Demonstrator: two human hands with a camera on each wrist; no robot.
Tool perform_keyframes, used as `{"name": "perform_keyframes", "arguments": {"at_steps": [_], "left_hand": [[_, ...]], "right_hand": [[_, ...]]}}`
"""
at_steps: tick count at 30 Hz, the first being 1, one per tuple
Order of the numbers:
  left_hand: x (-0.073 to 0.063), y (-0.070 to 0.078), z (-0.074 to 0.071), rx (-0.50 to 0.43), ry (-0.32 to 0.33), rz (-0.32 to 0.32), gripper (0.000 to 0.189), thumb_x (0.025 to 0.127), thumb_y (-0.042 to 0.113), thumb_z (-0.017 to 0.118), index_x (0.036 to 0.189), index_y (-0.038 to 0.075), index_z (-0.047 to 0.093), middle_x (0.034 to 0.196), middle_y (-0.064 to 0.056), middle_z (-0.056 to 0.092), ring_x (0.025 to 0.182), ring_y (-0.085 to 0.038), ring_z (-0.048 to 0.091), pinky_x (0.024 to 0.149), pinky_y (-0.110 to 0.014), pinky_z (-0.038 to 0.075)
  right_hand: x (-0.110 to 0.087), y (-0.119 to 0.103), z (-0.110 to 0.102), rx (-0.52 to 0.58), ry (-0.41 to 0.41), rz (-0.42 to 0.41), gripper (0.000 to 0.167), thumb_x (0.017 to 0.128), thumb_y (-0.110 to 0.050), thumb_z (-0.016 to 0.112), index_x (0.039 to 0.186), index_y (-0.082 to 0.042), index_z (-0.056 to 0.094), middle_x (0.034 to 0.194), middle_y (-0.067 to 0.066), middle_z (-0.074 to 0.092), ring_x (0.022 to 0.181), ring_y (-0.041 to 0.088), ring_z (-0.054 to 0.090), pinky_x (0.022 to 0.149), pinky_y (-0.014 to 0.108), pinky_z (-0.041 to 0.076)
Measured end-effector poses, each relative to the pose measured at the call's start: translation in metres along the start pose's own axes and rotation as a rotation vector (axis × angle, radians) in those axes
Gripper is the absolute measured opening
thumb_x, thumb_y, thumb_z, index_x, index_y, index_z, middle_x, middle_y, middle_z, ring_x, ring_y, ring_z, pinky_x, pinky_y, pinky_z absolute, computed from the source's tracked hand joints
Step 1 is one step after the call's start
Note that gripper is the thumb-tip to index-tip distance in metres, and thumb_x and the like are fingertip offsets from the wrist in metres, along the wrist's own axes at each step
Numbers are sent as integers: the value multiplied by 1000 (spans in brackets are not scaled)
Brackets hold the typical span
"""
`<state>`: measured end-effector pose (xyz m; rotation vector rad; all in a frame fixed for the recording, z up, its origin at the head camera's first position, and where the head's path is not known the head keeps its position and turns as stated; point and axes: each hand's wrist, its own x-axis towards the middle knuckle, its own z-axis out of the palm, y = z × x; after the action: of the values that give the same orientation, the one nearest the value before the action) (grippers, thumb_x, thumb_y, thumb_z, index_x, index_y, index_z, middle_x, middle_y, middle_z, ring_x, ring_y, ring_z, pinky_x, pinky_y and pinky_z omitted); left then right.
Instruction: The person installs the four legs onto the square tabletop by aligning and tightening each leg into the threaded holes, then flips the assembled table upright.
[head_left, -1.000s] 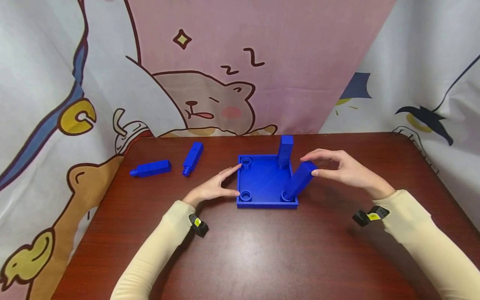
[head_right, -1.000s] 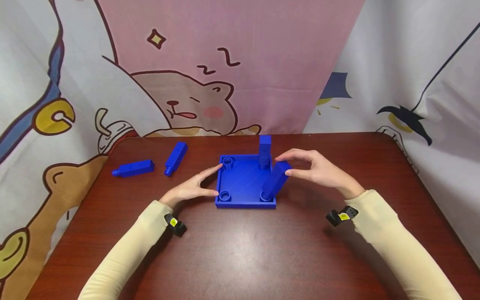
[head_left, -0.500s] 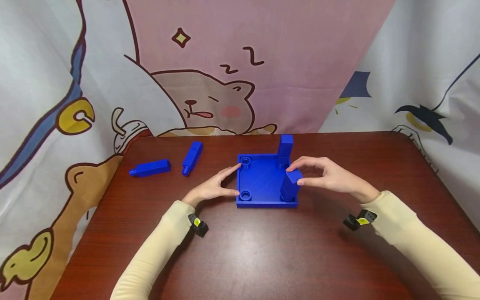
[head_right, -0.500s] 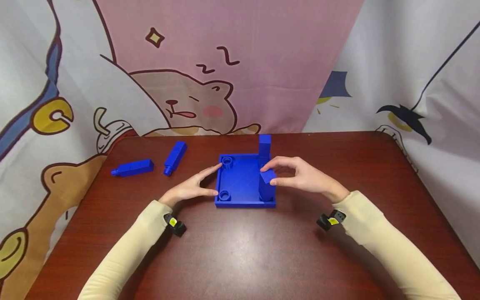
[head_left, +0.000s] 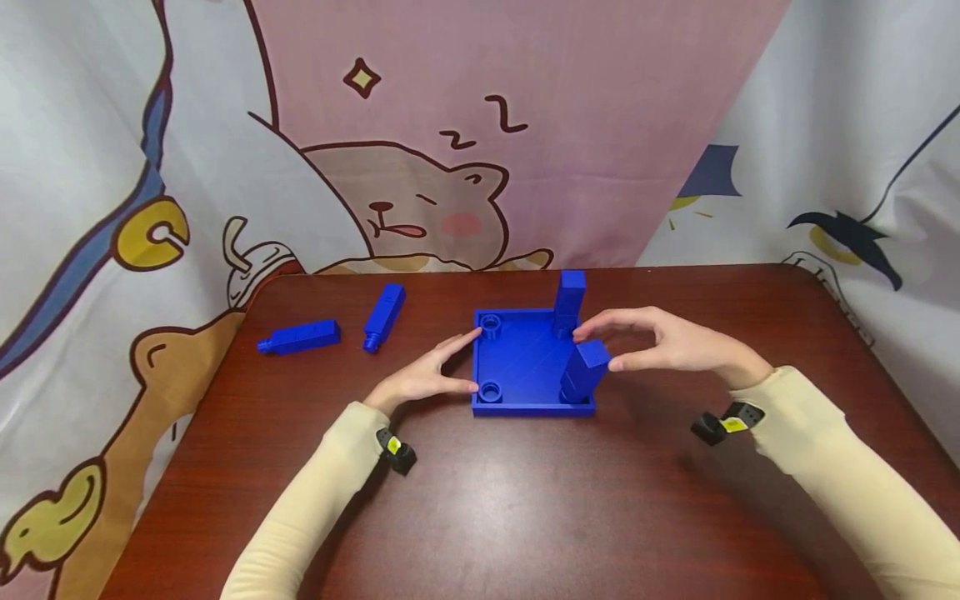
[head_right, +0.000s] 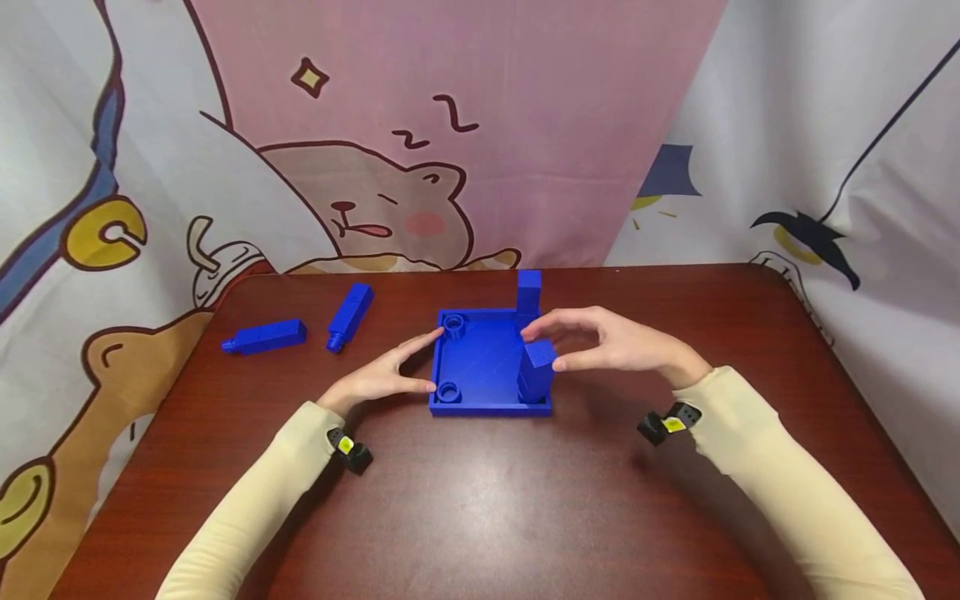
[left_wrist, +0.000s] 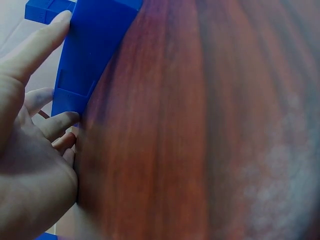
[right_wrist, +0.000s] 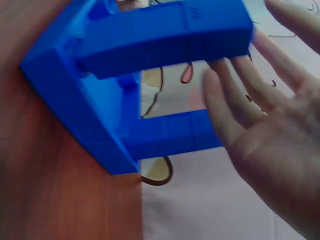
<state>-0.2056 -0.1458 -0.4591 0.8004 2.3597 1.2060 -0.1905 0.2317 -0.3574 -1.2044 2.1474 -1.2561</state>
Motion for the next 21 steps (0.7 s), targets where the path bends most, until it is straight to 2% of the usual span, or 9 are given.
{"name": "perform_keyframes", "arguments": {"at_steps": [6,11,13,16,21], "left_hand": [[-2,5,0,-18,2,0,89,86,18,74,155,14,19,158,-18,15,144,-34,10,110,-59,12],[-10,31,-4,-33,-13,-7,85,87,12,72,154,5,20,156,-25,15,143,-38,11,110,-59,13],[-12,40,-6,-34,-16,-6,84,87,10,72,153,3,21,155,-26,17,143,-40,12,110,-58,15],[-13,43,-7,-33,-11,-1,82,86,8,71,152,1,22,154,-27,18,142,-41,14,110,-58,15],[-12,38,-6,-28,-8,-3,83,87,11,72,153,3,21,155,-26,17,142,-40,12,110,-59,13]], "right_hand": [[4,-1,-11,66,-151,24,51,92,-1,61,140,-12,49,140,8,50,129,23,46,99,45,42],[10,0,-15,76,-251,11,50,95,0,55,142,-12,47,145,9,45,133,24,40,102,42,38],[13,2,-16,53,-273,-4,49,96,-1,53,142,-12,47,145,8,45,133,24,40,104,38,37],[15,2,-18,34,-292,-1,45,97,-3,52,141,-11,50,144,4,47,132,24,42,104,34,37],[18,1,-19,69,-271,55,38,97,-5,54,135,-9,55,138,6,52,128,24,46,102,37,40]]}}
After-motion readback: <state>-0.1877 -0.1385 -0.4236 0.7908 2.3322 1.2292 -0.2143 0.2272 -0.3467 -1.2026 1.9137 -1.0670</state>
